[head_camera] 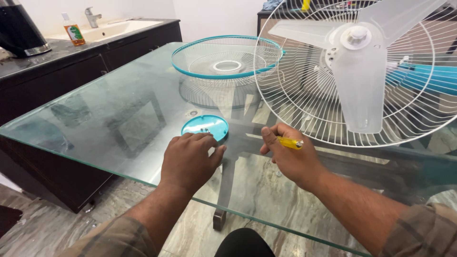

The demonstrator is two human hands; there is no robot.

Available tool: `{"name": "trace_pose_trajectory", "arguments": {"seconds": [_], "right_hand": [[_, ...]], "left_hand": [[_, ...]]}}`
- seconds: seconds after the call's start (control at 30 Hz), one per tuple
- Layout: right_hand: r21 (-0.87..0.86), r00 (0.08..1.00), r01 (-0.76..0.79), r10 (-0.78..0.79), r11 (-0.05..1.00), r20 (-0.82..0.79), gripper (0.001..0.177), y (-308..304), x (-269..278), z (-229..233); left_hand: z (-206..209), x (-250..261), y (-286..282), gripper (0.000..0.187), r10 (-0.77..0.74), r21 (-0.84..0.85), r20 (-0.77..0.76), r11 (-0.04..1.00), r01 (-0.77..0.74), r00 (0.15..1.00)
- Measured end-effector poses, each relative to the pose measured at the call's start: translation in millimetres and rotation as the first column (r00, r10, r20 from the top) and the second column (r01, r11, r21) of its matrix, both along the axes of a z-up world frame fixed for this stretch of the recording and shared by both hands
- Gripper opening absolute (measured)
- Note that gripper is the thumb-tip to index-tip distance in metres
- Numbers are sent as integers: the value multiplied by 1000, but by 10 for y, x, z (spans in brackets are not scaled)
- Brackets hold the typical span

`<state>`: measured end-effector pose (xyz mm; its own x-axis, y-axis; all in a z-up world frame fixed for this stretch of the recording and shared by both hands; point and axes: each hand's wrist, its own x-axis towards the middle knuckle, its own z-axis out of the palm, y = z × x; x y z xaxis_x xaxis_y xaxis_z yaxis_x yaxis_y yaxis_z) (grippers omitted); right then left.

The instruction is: The person assembles a table fan by connecting internal wires, securing the control panel, attaching the fan blades to the motor hub, and fastening the front and rear grilles. The person uses a screwdriver to tighten screws and secures the blade nut by hand.

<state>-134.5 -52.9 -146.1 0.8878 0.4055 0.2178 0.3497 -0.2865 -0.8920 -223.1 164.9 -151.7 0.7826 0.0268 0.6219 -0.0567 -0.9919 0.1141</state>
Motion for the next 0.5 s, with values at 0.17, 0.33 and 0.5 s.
{"name": "trace_pose_trajectory", "arguments": {"seconds": [0.17,0.33,0.5], "right_hand": [[110,990,-120,128,987,-67,42,-170,-18,-37],[146,969,-195,213,970,-124,41,-371,-59,-47],[177,994,-78,89,981,-56,43,-666,-110,-30]], "left_hand": [[-19,6,20,26,10,-10,98,1000,-9,995],[-34,-6,35,24,30,-36,120,999,-26,992],[-23,6,28,21,13,4,111,1000,-13,994]]}}
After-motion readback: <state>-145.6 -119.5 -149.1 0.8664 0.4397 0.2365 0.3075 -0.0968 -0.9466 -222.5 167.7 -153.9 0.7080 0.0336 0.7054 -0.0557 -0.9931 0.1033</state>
